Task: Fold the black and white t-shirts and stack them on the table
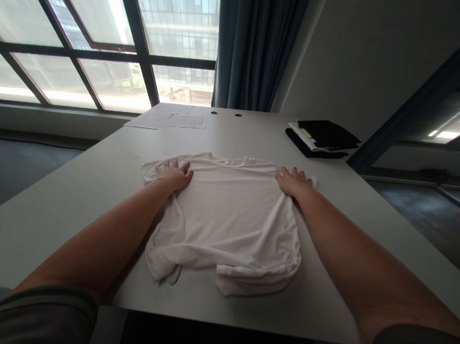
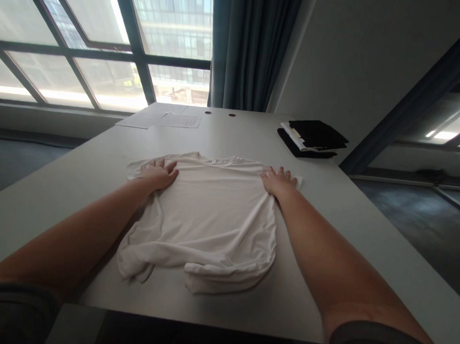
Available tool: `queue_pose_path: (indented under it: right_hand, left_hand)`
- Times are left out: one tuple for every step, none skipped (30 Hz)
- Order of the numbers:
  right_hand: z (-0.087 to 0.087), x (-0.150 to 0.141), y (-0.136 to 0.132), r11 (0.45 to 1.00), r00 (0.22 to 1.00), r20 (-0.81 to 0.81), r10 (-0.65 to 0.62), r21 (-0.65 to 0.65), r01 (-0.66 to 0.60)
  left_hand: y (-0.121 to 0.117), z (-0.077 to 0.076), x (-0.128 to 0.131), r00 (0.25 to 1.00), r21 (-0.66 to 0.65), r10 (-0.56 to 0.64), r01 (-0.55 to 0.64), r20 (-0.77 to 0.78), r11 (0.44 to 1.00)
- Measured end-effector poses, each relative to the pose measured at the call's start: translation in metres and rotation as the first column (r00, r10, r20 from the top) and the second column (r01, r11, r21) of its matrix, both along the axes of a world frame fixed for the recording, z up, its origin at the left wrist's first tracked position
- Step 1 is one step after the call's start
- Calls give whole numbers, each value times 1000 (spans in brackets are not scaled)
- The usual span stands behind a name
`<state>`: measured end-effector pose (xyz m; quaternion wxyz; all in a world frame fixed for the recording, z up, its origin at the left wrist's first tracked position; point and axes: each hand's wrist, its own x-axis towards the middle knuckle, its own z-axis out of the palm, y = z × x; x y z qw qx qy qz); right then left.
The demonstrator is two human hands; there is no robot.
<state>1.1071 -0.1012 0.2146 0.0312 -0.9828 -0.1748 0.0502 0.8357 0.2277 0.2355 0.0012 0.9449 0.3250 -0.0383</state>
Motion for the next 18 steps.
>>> queue_pose_path:
  right_hand:
    - [3, -2, 8, 999, 998, 56, 32, 9, -32]
    - [6, -4, 18, 995, 988, 116, 98, 17, -101]
    - [9, -5, 30, 980, 967, 164, 193, 22, -199]
    - [11, -5, 44, 949, 934, 190, 303, 23, -313]
    - [13, -4, 58, 909, 896, 182, 406, 26, -417]
    - [13, -2, 72, 869, 863, 145, 485, 32, -494]
    - [12, 2, 85, 840, 839, 93, 537, 37, -542]
    - [10, 7, 97, 824, 824, 43, 564, 39, -566]
    - [7, 14, 106, 818, 819, 4, 574, 34, -574]
    - [3, 21, 113, 819, 819, -21, 574, 24, -574]
    - [-1, 28, 118, 822, 821, -33, 570, 14, -569]
    - [-5, 34, 121, 825, 825, -32, 564, 8, -564]
    - [-8, 40, 122, 829, 829, -23, 559, 6, -559]
    - [-10, 44, 122, 835, 835, -14, 551, 6, -551]
    - [-11, 47, 122, 842, 842, -6, 540, 6, -540]
    - [-11, 49, 121, 850, 850, 2, 527, 7, -527]
    - [-11, 50, 120, 858, 858, 7, 514, 7, -514]
    - [-10, 51, 119, 865, 865, 10, 502, 7, -502]
  left_hand:
    - [-4, 4, 7, 999, 42, -48, 47, 19, 998]
    - [-8, 7, 17, 992, 79, -121, 117, 38, 990]
    - [-10, 10, 29, 979, 105, -198, 192, 52, 976]
    - [-10, 12, 43, 964, 111, -260, 253, 53, 961]
    - [-8, 14, 57, 955, 95, -296, 291, 37, 952]
    - [-4, 13, 72, 950, 65, -312, 311, 7, 948]
    - [2, 11, 85, 947, 30, -320, 320, -27, 947]
    - [9, 8, 97, 945, 0, -324, 325, -52, 946]
    - [17, 3, 107, 942, -29, -328, 327, -67, 945]
    - [25, -2, 114, 940, -55, -334, 330, -73, 942]
    - [32, -7, 119, 941, -74, -332, 327, -70, 942]
    - [38, -12, 122, 945, -84, -320, 315, -61, 945]
    - [43, -15, 122, 950, -90, -307, 302, -52, 949]
    - [46, -18, 122, 953, -92, -300, 295, -45, 951]
    - [49, -19, 121, 955, -91, -295, 291, -38, 952]
    - [50, -19, 120, 956, -86, -291, 287, -29, 954]
    - [51, -19, 118, 958, -81, -287, 284, -21, 955]
    - [51, -19, 118, 958, -77, -287, 285, -13, 955]
